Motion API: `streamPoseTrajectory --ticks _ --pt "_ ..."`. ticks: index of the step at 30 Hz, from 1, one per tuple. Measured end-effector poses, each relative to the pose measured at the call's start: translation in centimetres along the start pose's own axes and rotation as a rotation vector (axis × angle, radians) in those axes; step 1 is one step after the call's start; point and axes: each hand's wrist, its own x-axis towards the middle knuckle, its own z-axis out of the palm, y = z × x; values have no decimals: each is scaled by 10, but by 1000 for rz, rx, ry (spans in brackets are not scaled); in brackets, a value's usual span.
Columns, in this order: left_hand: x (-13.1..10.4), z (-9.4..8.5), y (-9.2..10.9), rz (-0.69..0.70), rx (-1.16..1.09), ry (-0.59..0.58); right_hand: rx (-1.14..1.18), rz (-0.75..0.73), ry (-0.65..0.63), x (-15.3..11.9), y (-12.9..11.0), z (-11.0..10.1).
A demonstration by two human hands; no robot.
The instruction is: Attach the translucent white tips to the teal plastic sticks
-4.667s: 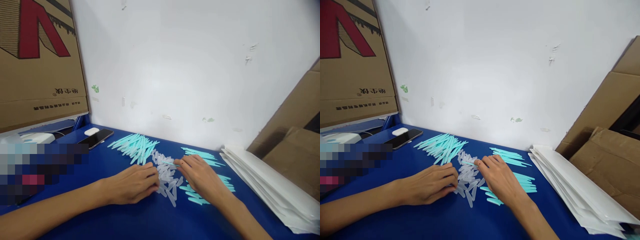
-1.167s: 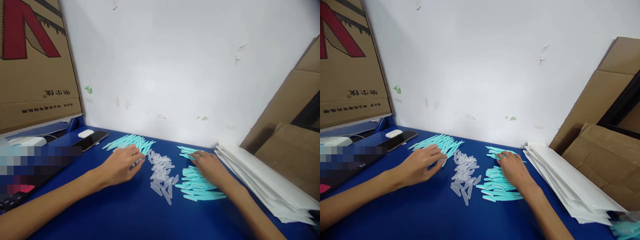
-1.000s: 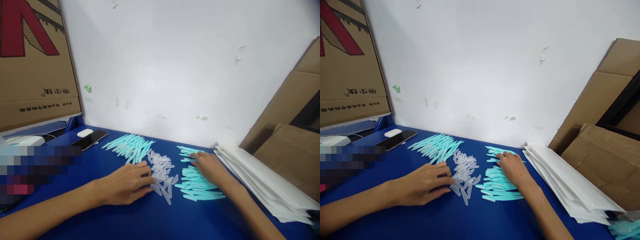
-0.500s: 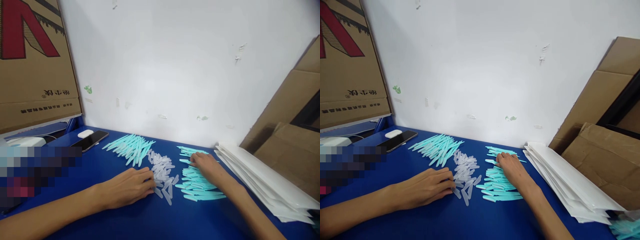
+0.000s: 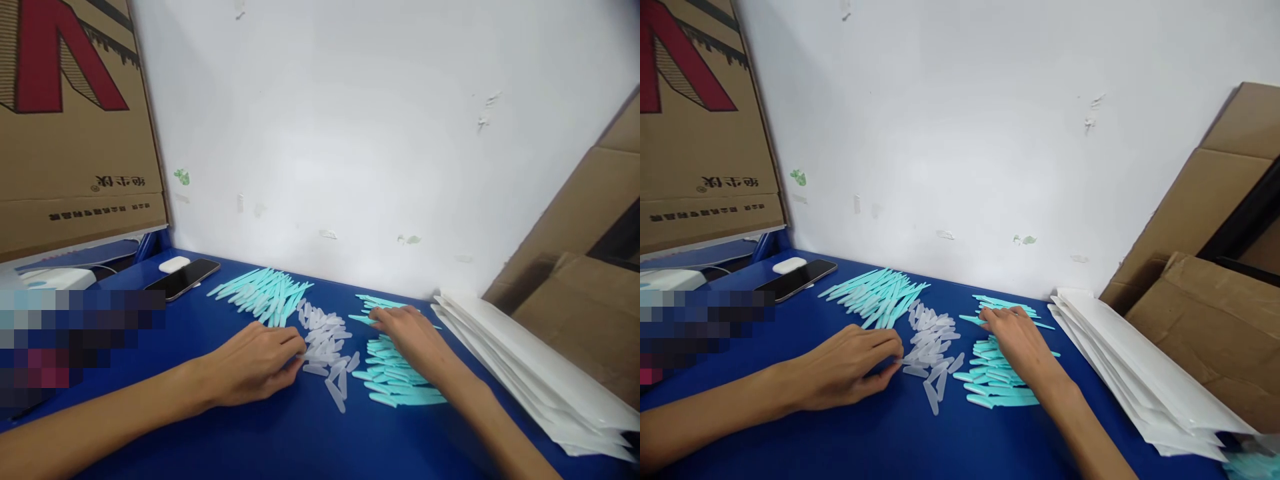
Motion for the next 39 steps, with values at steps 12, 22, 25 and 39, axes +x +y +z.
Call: streamPoseTrajectory --ticks 12,22,25,39 --pt "-1 6 -10 -81 -34 75 -38 48 -17 0 1 -7" --pt "-1 11 -15 -98 -146 113 188 -107 302 0 -27 -19" --pt "-1 13 -15 -98 -149 136 236 -142 274 -1 -37 -22" --pt "-1 14 -13 -153 -179 159 285 -202 246 -1 -46 -27"
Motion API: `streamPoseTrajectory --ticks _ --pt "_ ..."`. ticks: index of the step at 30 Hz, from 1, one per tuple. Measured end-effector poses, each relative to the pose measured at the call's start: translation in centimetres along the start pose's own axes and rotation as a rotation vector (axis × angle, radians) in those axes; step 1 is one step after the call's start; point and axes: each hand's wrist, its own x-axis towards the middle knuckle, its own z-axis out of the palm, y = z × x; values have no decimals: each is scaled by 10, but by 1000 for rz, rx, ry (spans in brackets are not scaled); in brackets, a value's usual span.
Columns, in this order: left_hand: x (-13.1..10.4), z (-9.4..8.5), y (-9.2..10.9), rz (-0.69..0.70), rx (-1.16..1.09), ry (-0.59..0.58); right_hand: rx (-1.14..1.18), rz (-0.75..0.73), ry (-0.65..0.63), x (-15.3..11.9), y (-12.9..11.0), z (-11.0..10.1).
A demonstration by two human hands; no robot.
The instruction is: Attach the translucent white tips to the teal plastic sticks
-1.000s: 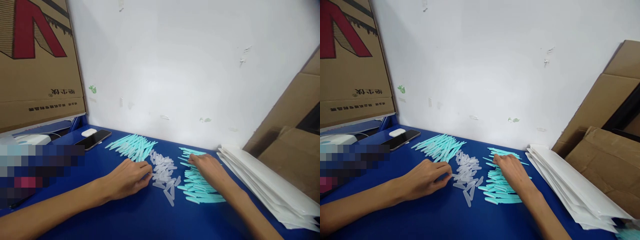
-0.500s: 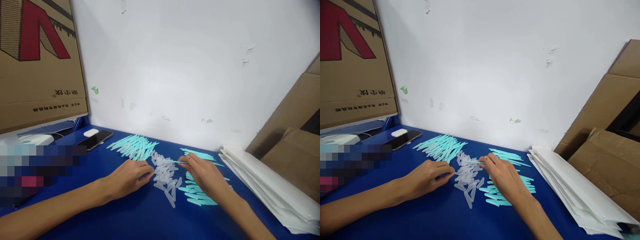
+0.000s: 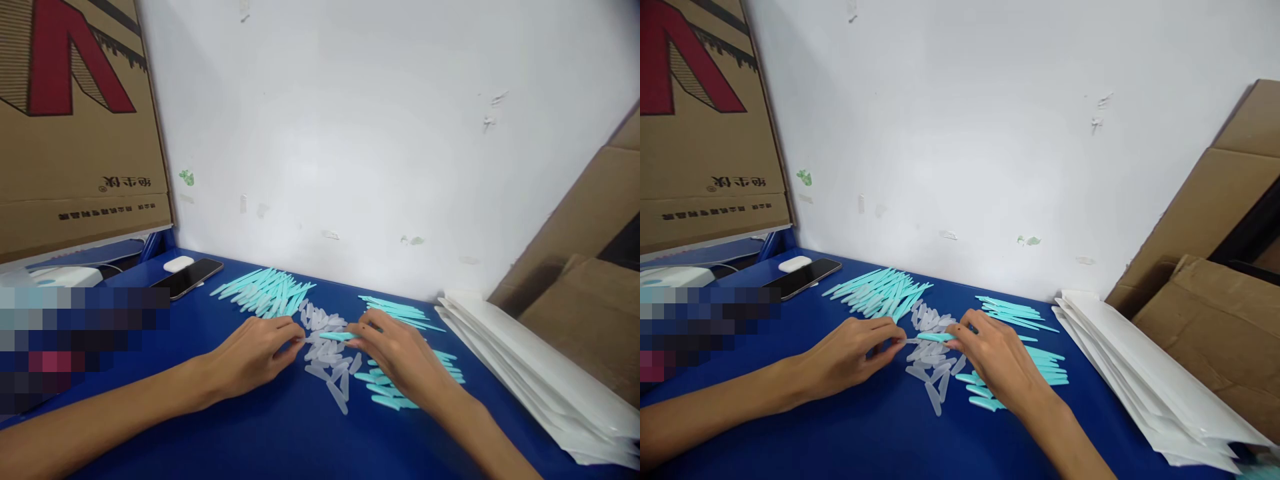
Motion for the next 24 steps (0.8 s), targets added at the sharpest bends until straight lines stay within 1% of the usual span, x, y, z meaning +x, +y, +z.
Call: streamPoseTrajectory --ticks 7,11,15,20,24 --pt "-2 -1 1 9 -19 8 -24 -14 3 -1 -3 3" --pt "-1 -1 2 45 -19 48 -28 -8 7 0 -2 2" --pt "-2 -1 3 75 -21 87 -5 -10 -25 0 -4 2" --pt "-3 -1 4 153 -49 119 4 -55 -48 0 -13 6" --pt "-2 0 2 157 -95 177 51 -56 -44 0 -19 8"
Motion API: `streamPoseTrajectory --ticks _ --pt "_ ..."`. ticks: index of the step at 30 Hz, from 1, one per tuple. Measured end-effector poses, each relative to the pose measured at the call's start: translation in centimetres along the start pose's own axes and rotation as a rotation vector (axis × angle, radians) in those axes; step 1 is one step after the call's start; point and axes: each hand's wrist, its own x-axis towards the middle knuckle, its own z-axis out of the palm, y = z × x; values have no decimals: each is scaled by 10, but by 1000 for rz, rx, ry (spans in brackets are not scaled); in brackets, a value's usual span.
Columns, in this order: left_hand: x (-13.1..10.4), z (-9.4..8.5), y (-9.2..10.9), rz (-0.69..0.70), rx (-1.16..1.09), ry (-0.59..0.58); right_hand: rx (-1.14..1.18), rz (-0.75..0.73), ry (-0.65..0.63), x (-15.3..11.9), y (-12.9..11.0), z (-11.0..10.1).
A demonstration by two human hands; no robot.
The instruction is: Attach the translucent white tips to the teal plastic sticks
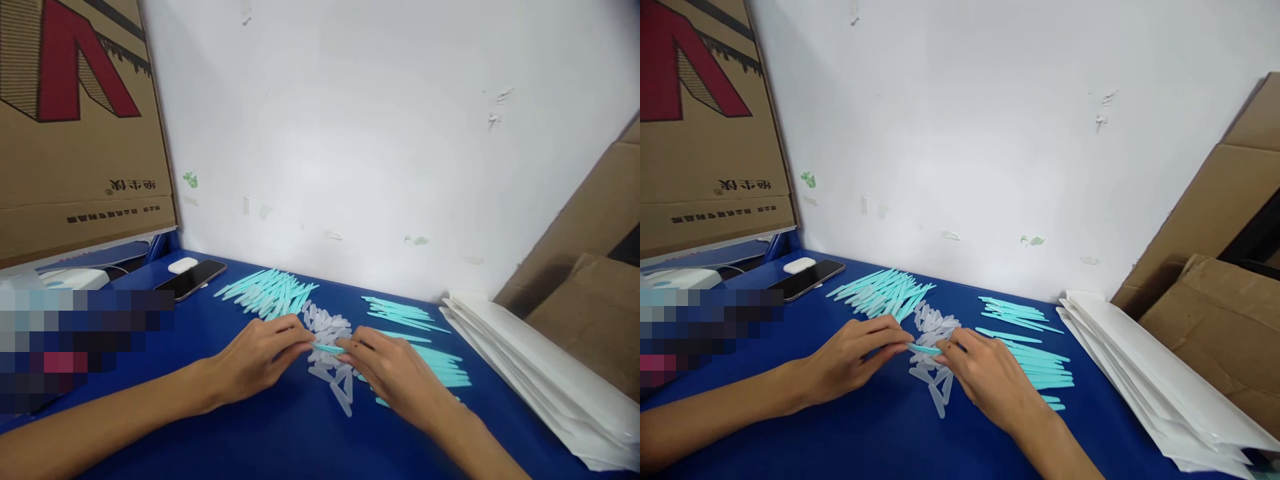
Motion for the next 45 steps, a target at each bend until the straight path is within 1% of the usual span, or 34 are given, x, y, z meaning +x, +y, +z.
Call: streamPoseTrajectory --ticks 6,11,14,22,25,31,35,39,41,45 --pt "0 2 -4 -22 -5 -5 24 34 -9 0 1 -1" --pt "-1 4 0 -14 -79 -8 18 10 7 0 -4 0" --pt "-2 3 4 -11 -119 -42 2 -10 12 1 -8 2" --pt "-3 3 4 -5 -130 -49 -29 -30 36 -1 -11 4" --pt "-1 3 6 -15 -171 -30 -27 -31 43 -1 -11 5" --pt "1 2 16 -88 -243 55 17 -55 101 1 -18 6" --pt "0 3 16 -101 -246 49 61 -50 124 1 -20 6" --pt "0 2 14 -93 -217 6 72 -35 96 0 -16 9" --pt "1 -1 15 -76 -160 -61 76 -30 59 0 -14 10" --pt "2 -6 18 6 16 -178 23 -37 25 2 -11 7"
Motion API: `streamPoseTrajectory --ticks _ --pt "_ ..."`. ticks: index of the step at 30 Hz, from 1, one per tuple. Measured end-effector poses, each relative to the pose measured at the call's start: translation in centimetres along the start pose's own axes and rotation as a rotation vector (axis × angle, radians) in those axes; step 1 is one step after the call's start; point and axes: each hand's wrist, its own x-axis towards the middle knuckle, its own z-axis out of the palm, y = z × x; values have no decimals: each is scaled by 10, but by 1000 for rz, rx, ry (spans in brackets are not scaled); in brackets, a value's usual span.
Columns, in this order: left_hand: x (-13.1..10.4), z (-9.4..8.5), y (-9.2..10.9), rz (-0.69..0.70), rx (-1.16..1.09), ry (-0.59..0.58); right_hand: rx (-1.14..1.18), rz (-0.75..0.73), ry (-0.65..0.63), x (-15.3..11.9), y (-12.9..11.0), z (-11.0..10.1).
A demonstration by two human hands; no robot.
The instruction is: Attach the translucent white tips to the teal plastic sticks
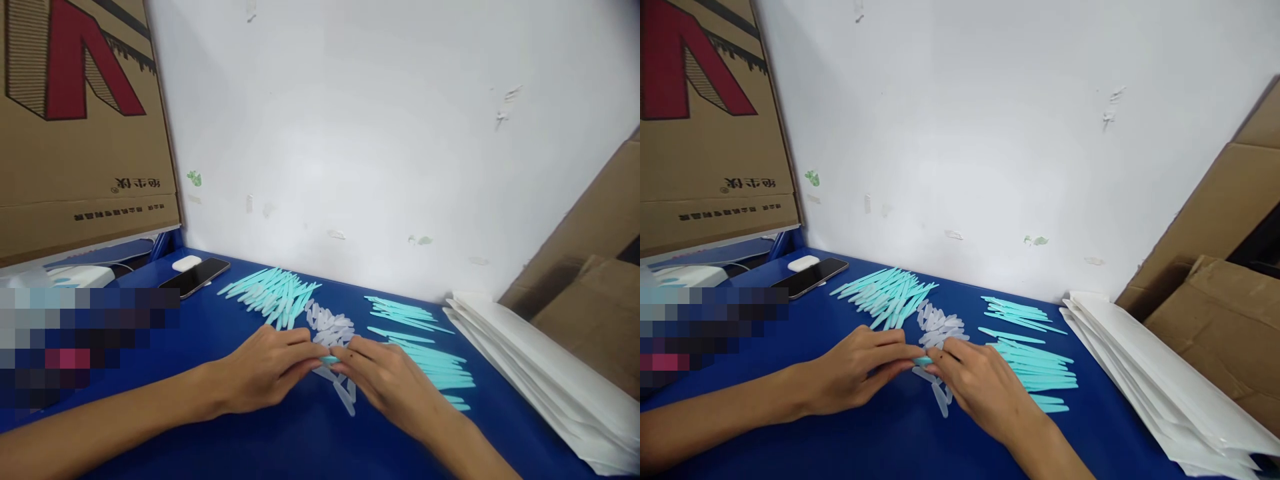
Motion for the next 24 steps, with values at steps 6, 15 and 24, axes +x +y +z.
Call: streamPoseTrajectory --ticks 6,15,24 --pt "2 -4 -20 -28 226 122 -267 157 18 0 27 -16" --pt "10 -35 -63 -573 711 -34 -514 421 -149 -33 96 -19" --pt "9 -32 -57 -685 714 -160 -374 476 -343 -38 105 -6"
